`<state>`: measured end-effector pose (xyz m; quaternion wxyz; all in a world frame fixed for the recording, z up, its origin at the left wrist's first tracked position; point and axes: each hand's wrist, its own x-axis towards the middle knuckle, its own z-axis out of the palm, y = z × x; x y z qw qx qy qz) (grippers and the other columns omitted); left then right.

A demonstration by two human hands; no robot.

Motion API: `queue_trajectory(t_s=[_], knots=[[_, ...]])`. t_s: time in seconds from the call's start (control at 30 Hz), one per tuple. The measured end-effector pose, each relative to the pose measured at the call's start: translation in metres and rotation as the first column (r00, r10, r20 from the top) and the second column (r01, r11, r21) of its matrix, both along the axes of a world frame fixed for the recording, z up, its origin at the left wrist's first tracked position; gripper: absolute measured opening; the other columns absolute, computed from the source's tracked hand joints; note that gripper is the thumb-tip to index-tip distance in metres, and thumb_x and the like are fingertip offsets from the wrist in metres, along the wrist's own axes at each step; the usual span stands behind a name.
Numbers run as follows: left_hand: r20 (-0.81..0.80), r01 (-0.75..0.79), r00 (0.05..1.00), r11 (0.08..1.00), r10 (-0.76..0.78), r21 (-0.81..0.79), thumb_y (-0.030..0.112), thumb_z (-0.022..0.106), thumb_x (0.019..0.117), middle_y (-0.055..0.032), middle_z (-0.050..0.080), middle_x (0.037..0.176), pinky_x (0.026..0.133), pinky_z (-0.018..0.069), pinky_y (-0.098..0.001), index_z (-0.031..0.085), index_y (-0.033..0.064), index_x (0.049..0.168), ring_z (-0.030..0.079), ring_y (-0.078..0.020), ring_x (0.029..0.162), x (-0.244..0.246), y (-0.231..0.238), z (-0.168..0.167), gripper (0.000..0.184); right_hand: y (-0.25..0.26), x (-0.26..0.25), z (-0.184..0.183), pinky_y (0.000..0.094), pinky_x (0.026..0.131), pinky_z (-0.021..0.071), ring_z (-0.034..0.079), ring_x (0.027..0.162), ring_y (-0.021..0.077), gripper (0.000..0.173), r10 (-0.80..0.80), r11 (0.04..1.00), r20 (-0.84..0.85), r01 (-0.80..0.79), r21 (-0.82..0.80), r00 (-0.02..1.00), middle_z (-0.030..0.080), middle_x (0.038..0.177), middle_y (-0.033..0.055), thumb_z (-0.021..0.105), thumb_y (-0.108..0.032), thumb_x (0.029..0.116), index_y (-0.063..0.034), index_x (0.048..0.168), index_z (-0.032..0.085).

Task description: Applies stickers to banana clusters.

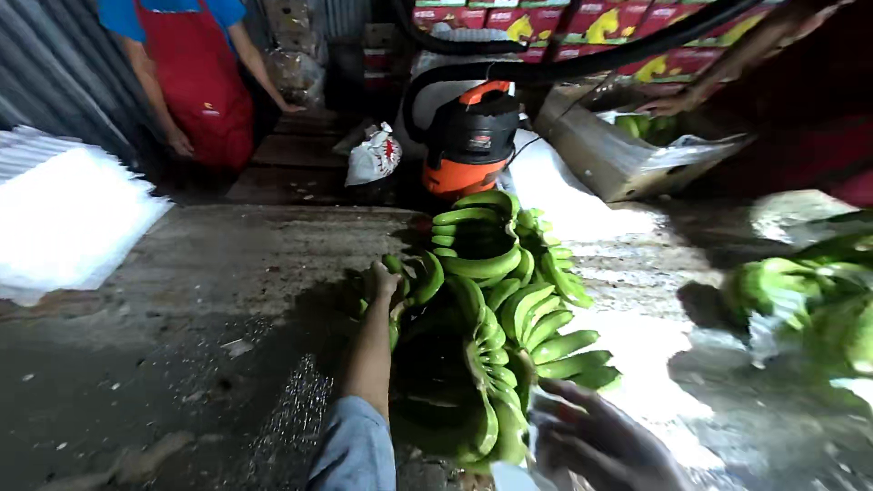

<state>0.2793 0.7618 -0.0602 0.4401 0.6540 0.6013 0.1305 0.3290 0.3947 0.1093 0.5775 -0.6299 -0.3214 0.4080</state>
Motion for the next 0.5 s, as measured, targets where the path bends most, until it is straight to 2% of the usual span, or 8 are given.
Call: queue_trajectory(t_s=[0.07, 0.1, 0.17, 0.23, 0.27, 0.3, 0.4, 0.5], knots=[[-0.102, 0.111, 0.989, 0.993, -0.107, 0.032, 0.023, 0.076, 0.0918, -0.0244, 0.059, 0.139, 0.111, 0.0425, -0.0573, 0.052, -0.0015, 0.142, 0.056, -0.0391, 0.132, -0.003, -0.002, 0.012, 0.061, 0.025, -0.007, -0.013, 0.0301, 0.067, 0.0626, 0.071, 0.075, 0.0132, 0.044, -0.178, 0.981, -0.035, 0.174, -0.091, 0.983, 0.073, 0.104, 0.0057, 0.061, 0.011, 0.0879, -0.0011, 0.13, 0.059], [-0.087, 0.177, 0.981, 0.982, -0.172, 0.06, 0.024, 0.075, 0.0936, -0.0232, 0.064, 0.132, 0.108, 0.0455, -0.0563, 0.06, -0.0014, 0.133, 0.06, -0.0374, 0.127, -0.005, -0.008, 0.026, 0.049, 0.035, -0.008, -0.021, 0.0291, 0.065, 0.0619, 0.071, 0.073, 0.0134, 0.044, -0.236, 0.966, -0.052, 0.229, -0.118, 0.97, 0.073, 0.104, 0.0075, 0.062, 0.011, 0.0874, -0.0009, 0.13, 0.06], [0.169, 0.341, 0.912, 0.92, -0.373, 0.192, 0.019, 0.072, 0.0955, -0.0191, 0.07, 0.117, 0.1, 0.0537, -0.0455, 0.07, -0.0024, 0.115, 0.068, -0.0286, 0.11, -0.016, -0.036, 0.057, 0.029, 0.05, -0.006, -0.035, 0.0279, 0.063, 0.0608, 0.071, 0.073, 0.0134, 0.043, -0.274, 0.954, -0.069, 0.262, -0.146, 0.959, 0.073, 0.105, 0.009, 0.061, 0.009, 0.0889, 0.0004, 0.131, 0.061], [0.419, 0.502, 0.631, 0.756, -0.653, 0.421, 0.011, 0.071, 0.093, -0.0129, 0.073, 0.108, 0.099, 0.0548, -0.0359, 0.076, -0.0012, 0.103, 0.069, -0.0185, 0.105, -0.036, -0.083, 0.08, 0.017, 0.061, -0.009, -0.038, 0.027, 0.063, 0.0601, 0.071, 0.076, 0.0124, 0.041, -0.272, 0.947, -0.064, 0.255, -0.194, 0.96, 0.073, 0.106, 0.0085, 0.06, 0.008, 0.0906, 0.0008, 0.131, 0.061], [0.415, 0.545, 0.48, 0.634, -0.773, 0.549, 0.011, 0.074, 0.0903, -0.0101, 0.075, 0.107, 0.103, 0.0513, -0.0381, 0.079, 0.0019, 0.1, 0.068, -0.018, 0.108, -0.046, -0.107, 0.088, 0.014, 0.064, -0.013, -0.036, 0.0271, 0.064, 0.0597, 0.07, 0.077, 0.0122, 0.04, -0.273, 0.94, -0.06, 0.253, -0.228, 0.96, 0.073, 0.104, 0.0078, 0.06, 0.007, 0.0915, 0.0005, 0.13, 0.062], [0.313, 0.552, 0.407, 0.504, -0.858, 0.664, 0.015, 0.076, 0.0889, -0.0064, 0.076, 0.105, 0.105, 0.0478, -0.0428, 0.081, 0.0075, 0.099, 0.069, -0.0182, 0.107, -0.055, -0.128, 0.093, 0.013, 0.067, -0.017, -0.034, 0.0281, 0.065, 0.0599, 0.07, 0.078, 0.0127, 0.037, -0.277, 0.932, -0.061, 0.252, -0.261, 0.959, 0.072, 0.101, 0.0072, 0.06, 0.007, 0.0918, 0.0004, 0.128, 0.064], [-0.01, 0.433, 0.502, 0.241, -0.865, 0.868, 0.018, 0.071, 0.0938, -0.0016, 0.074, 0.09, 0.106, 0.0473, -0.0475, 0.077, 0.0136, 0.087, 0.072, -0.0179, 0.093, -0.074, -0.163, 0.096, 0.01, 0.069, -0.031, -0.023, 0.0327, 0.072, 0.0608, 0.071, 0.086, 0.015, 0.03, -0.317, 0.916, -0.205, 0.243, -0.321, 0.926, 0.072, 0.102, 0.0062, 0.054, 0.002, 0.097, -0.001, 0.124, 0.066], [-0.102, 0.359, 0.554, 0.126, -0.826, 0.925, 0.015, 0.063, 0.0995, -0.0023, 0.073, 0.095, 0.107, 0.047, -0.0483, 0.074, 0.0135, 0.09, 0.07, -0.0196, 0.1, -0.085, -0.167, 0.091, 0.015, 0.064, -0.036, -0.024, 0.0382, 0.08, 0.061, 0.072, 0.09, 0.0177, 0.031, -0.325, 0.933, -0.424, 0.212, -0.291, 0.845, 0.073, 0.1, 0.0065, 0.044, -0.006, 0.1025, -0.001, 0.126, 0.063]])
